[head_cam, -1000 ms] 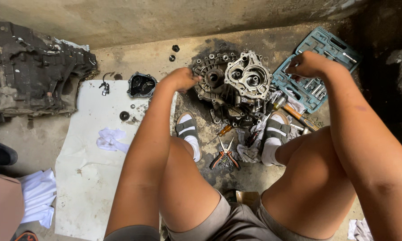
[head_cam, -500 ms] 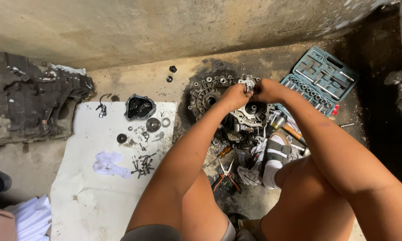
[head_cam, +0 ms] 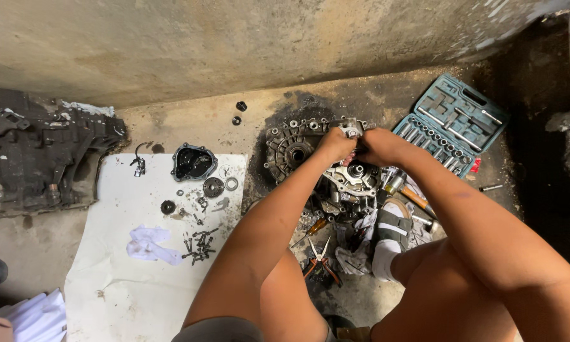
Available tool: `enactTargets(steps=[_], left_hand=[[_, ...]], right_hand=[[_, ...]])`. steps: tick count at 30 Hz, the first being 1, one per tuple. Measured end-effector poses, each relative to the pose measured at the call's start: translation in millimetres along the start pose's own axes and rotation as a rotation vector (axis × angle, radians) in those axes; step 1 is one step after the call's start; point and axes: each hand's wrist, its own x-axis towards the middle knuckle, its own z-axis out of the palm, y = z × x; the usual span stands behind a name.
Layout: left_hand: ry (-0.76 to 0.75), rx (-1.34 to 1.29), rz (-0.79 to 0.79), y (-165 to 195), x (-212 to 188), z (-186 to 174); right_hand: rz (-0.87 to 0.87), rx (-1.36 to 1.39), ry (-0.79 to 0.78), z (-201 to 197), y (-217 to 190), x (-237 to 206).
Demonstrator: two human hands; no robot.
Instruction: The person assembles internal components of a small engine, inserting a cylindrical gear assembly into the crankcase and aligning it with the main housing. They handle gears, bearings, and the crankcase by hand, rotating and seating parts into place.
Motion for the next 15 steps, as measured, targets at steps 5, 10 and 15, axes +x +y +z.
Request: enactTargets(steps=[5,10,15], left_hand=[[-0.061,0.030,-0.019,-6.7,6.5,-6.2],[-0.014,0.044,0.017,-12.8,11.8,-4.4],[0.063,0.300,0.012,-6.0,7.7,-2.9]], right_hand=[[-0.010,0.016,-0.068,3.6,0.7,-1.4],[0.068,-0.078,-0.043,8.5,2.5,-2.6],[0.190,-0.148,-0.171,7.4,5.0,-3.3]])
